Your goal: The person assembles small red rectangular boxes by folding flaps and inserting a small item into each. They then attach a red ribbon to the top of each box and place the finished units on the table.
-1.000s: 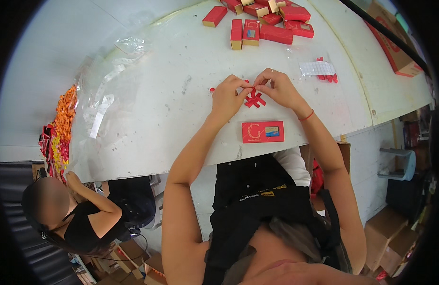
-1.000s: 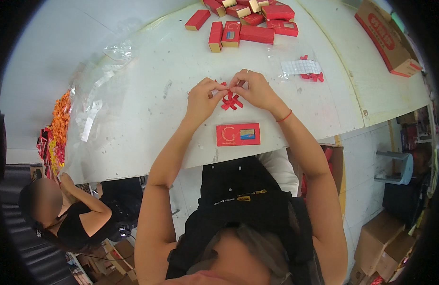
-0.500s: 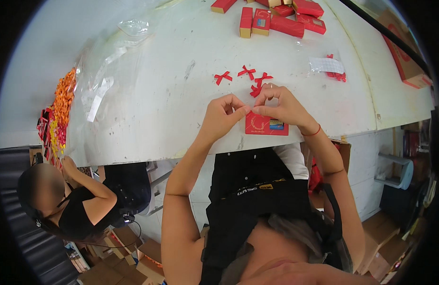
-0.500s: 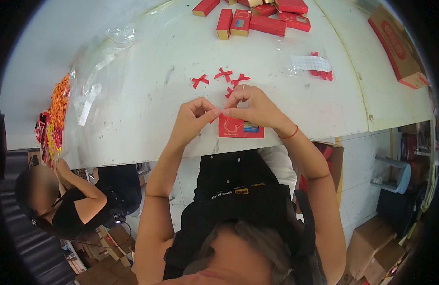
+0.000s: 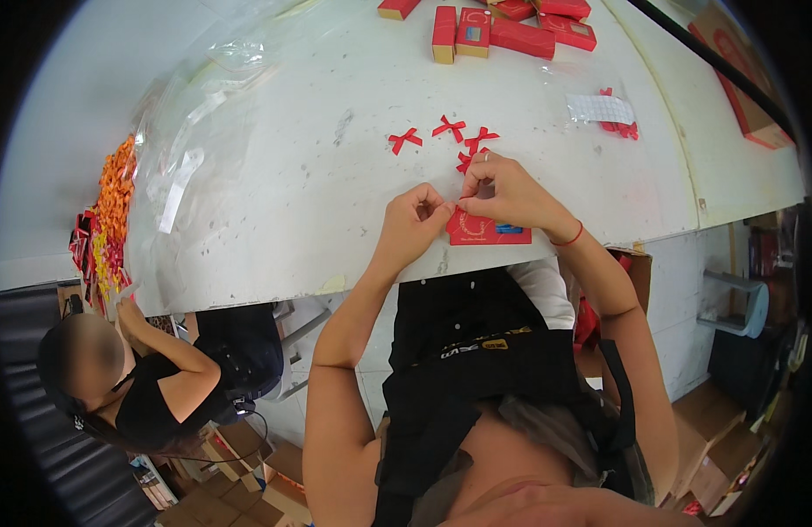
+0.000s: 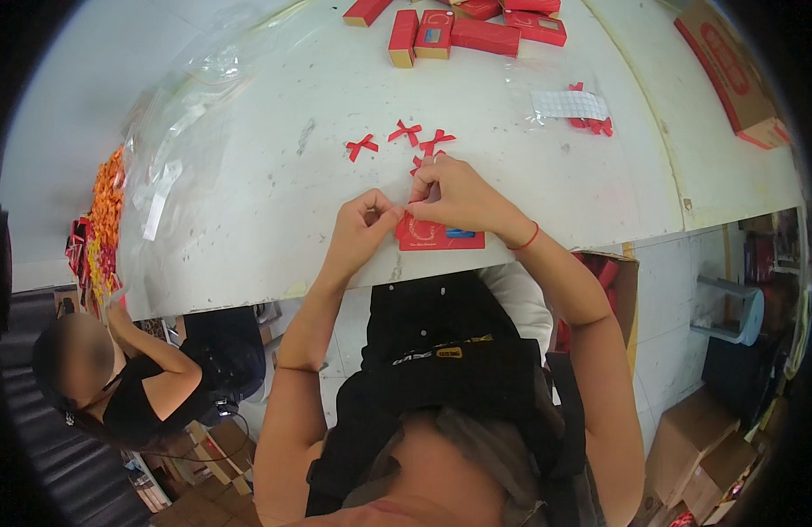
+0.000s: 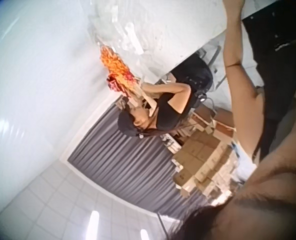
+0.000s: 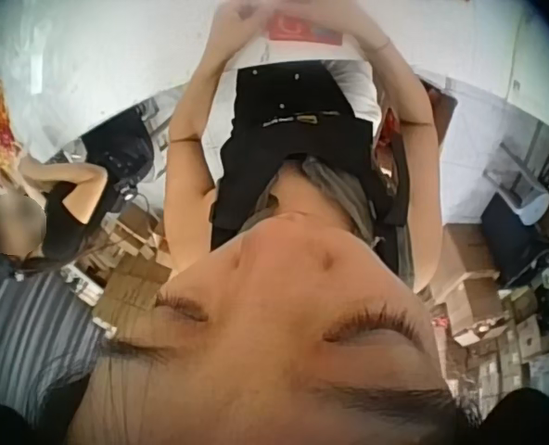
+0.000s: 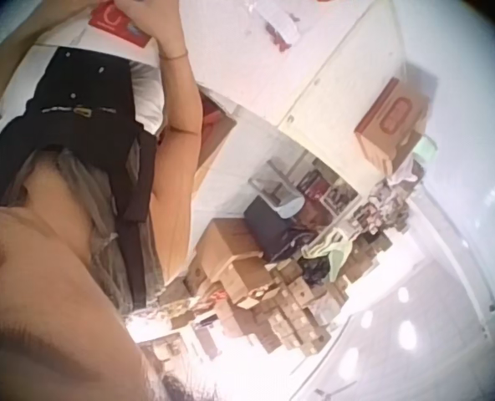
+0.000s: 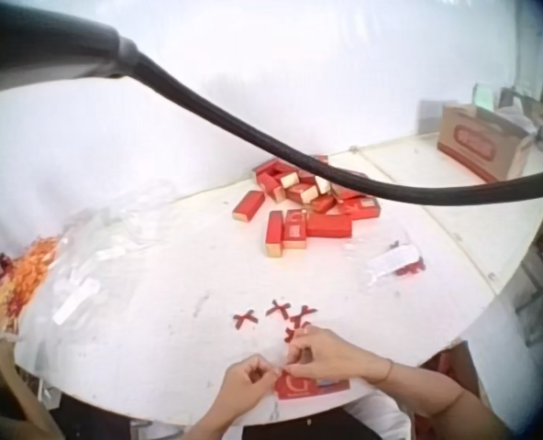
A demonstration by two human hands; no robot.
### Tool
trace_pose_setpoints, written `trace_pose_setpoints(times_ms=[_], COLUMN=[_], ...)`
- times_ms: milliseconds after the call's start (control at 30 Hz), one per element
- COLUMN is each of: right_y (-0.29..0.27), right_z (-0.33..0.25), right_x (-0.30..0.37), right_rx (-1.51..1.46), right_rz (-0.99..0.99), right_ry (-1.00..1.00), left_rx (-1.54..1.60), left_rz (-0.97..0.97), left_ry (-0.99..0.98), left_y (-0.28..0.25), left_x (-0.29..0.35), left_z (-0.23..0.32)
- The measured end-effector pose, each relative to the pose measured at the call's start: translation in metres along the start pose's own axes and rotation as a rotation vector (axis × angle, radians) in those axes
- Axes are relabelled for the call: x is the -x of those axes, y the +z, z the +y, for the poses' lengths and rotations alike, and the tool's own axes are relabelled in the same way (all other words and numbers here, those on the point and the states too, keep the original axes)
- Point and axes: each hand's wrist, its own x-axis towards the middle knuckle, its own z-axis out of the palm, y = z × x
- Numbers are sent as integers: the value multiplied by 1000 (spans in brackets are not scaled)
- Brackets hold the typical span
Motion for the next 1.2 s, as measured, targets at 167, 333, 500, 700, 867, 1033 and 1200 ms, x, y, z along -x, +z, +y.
trace_pose_setpoints(times_ms=[167, 333, 500, 700, 867, 1033, 1200], right_y=[-4, -21, 0, -4, -100, -97, -72], right_z=[3, -3, 3, 5, -19, -27, 0], right_x=[3, 40, 74, 113, 241, 243, 178], right_rx=[-37, 182, 370, 291, 381, 330, 217], right_rz=[105, 194, 184, 252, 229, 440, 490], right_ry=[-104, -238, -183, -68, 207, 172, 62], left_rx=[-28, 126, 4, 48, -269, -686, -41], left_rz=[7, -56, -92, -217, 250, 597, 385], left_ry=[12, -104, -28, -107, 430, 560, 247], left_y=[-2, -6, 2, 6, -3, -5, -25], left_x=[-3, 3, -3, -14, -110, -234, -208], left_z=[14, 26, 8, 24, 39, 49, 68])
